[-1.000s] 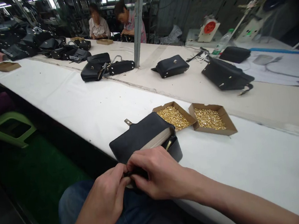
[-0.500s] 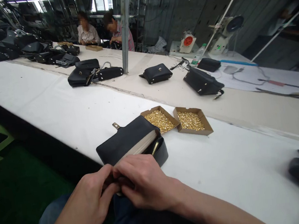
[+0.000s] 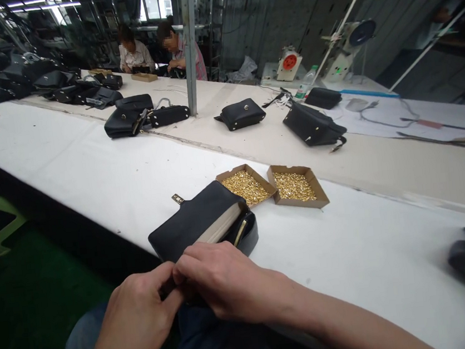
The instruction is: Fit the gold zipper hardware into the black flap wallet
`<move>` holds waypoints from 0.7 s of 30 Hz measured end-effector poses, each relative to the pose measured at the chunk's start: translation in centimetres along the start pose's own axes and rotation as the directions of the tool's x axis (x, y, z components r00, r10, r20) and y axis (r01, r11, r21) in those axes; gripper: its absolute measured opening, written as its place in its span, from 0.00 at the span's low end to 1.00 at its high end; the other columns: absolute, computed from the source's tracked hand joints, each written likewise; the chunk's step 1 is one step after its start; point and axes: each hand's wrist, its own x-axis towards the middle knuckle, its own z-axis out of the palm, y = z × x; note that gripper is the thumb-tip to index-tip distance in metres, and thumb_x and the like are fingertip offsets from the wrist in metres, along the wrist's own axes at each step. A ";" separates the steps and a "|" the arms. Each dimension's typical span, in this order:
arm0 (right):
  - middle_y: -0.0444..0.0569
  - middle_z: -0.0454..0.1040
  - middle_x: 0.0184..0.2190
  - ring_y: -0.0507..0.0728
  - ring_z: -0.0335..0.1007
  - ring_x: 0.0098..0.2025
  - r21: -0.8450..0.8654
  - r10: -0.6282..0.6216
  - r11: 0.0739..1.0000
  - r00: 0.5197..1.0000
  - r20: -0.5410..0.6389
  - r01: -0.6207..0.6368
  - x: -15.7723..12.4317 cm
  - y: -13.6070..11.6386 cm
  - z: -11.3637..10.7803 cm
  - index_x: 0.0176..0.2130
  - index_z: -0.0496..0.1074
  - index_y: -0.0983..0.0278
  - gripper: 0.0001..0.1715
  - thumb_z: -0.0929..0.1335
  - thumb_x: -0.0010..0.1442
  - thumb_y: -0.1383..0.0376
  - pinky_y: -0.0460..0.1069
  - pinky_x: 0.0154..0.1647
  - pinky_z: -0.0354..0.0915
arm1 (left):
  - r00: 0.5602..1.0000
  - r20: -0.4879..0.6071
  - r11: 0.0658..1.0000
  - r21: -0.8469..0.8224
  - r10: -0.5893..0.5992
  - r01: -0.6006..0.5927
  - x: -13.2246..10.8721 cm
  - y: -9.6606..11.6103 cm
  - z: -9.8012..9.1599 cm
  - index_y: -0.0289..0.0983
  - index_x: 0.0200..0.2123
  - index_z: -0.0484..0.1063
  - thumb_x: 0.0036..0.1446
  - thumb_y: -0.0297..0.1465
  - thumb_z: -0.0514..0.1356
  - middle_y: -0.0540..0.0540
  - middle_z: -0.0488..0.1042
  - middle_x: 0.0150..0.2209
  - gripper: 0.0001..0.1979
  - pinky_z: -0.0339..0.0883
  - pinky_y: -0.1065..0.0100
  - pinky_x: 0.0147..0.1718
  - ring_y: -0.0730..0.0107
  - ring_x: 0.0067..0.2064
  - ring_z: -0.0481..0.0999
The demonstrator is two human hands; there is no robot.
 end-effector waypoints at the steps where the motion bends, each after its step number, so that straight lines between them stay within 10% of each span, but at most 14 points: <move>1: 0.44 0.75 0.43 0.56 0.69 0.41 0.010 -0.005 1.000 1.000 0.026 0.004 0.0 -0.1 -0.4 0.51 0.70 0.59 0.17 0.72 0.68 0.76 0.51 0.36 0.59 | 1.000 -0.011 0.999 0.043 0.016 -0.015 -0.1 0.2 0.0 0.47 0.37 0.82 0.70 0.40 0.62 0.50 0.82 0.32 0.11 0.64 0.61 0.38 0.57 0.36 0.82; 8: 0.47 0.78 0.46 0.58 0.74 0.45 0.013 0.030 0.999 0.994 0.106 -0.032 -0.5 -0.7 -2.0 0.54 0.71 0.60 0.18 0.72 0.68 0.76 0.51 0.41 0.63 | 0.978 -0.168 0.980 0.176 0.119 -0.089 -1.1 -0.1 1.6 0.50 0.40 0.81 0.76 0.39 0.58 0.53 0.81 0.29 0.13 0.60 0.62 0.34 0.59 0.31 0.81; 14: 0.44 0.80 0.44 0.56 0.76 0.45 0.103 0.075 0.992 0.996 0.037 -0.079 -1.1 -0.5 -1.9 0.48 0.70 0.58 0.15 0.74 0.67 0.74 0.50 0.40 0.61 | 0.812 -0.409 0.897 0.333 0.416 -0.291 -2.1 -1.1 3.8 0.49 0.46 0.82 0.75 0.31 0.59 0.54 0.84 0.33 0.11 0.66 0.59 0.30 0.61 0.29 0.84; 21: 0.43 0.83 0.42 0.55 0.81 0.44 0.222 -0.046 0.974 0.998 0.032 0.038 -1.2 0.3 -0.3 0.46 0.75 0.59 0.17 0.75 0.62 0.76 0.47 0.41 0.68 | 0.765 -0.328 0.832 0.232 0.555 -0.504 -2.0 -2.8 4.0 0.46 0.48 0.78 0.78 0.25 0.58 0.54 0.82 0.37 0.11 0.72 0.65 0.35 0.71 0.34 0.84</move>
